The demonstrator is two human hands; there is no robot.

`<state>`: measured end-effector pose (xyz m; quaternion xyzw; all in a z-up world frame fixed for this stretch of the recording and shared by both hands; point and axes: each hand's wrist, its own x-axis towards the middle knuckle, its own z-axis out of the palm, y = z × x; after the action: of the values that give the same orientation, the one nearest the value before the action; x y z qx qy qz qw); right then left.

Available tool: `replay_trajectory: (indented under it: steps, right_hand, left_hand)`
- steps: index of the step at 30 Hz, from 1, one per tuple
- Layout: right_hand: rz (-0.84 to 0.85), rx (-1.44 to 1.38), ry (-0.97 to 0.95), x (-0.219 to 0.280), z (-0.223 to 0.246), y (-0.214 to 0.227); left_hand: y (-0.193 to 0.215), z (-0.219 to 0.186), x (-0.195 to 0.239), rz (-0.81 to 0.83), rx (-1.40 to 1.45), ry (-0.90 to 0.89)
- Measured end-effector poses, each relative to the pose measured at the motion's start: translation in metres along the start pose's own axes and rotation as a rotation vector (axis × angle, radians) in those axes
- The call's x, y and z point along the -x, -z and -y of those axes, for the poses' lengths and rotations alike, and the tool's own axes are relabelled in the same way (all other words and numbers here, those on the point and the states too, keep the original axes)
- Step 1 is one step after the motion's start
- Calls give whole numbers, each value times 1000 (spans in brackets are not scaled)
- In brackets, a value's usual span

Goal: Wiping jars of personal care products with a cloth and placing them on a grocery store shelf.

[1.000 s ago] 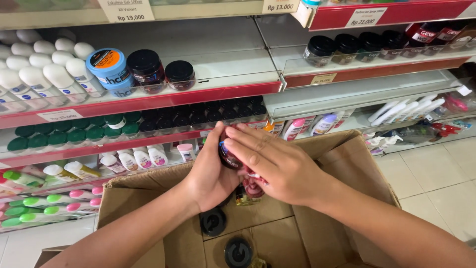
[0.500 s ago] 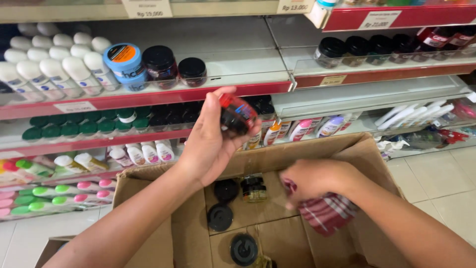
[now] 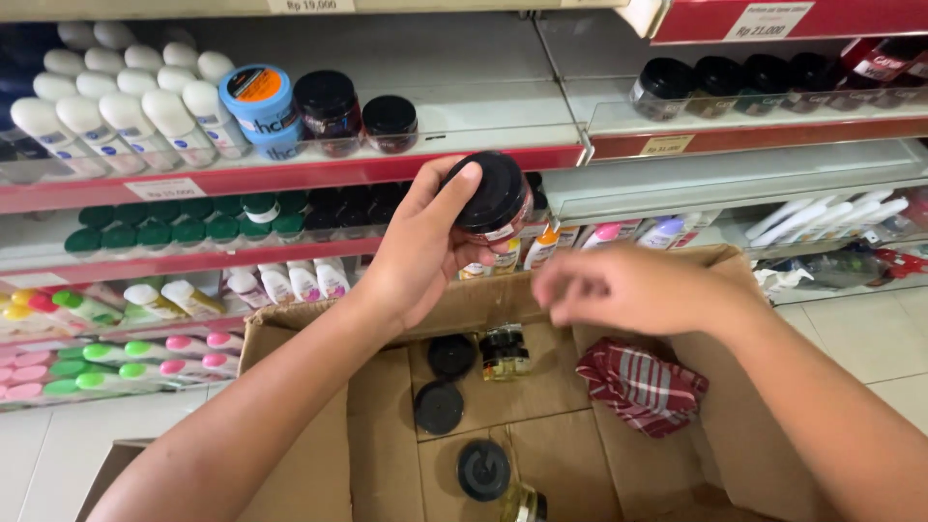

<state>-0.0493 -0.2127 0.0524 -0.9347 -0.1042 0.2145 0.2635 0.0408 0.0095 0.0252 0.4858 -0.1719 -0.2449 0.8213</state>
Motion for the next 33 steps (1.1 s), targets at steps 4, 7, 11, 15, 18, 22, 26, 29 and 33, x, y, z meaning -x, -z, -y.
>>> replay_trajectory:
  steps: [4,7,11,15,18,22,26,29,33]
  right_hand:
    - [-339,-277,221,3,16,10]
    - [-481,-381,440,-14,9,8]
    - [-465,-541,449,-34,-6,14]
    - [-483,-706,514,-47,-3,22]
    - [-508,-720,518,-58,5,21]
    - [-463,-880,537,-76,9,17]
    - [-426,-886,524,-99,15,21]
    - [-484,-823,503,-116,14,23]
    - [-644,-639,582,-138,19,24]
  left_hand:
    - [5,-4,-2,26,-48,85]
    - [9,-12,3,288,12,58]
    - [9,-22,2,388,-57,11]
    - [21,-13,-14,224,-20,-24]
    - [26,-17,-19,194,-185,-132]
    - [34,-24,-26,181,-167,-208]
    - [57,-26,-39,-18,-359,-332]
    - [59,-34,-38,-138,-580,-500]
    - [56,-50,-30,-269,-767,-568]
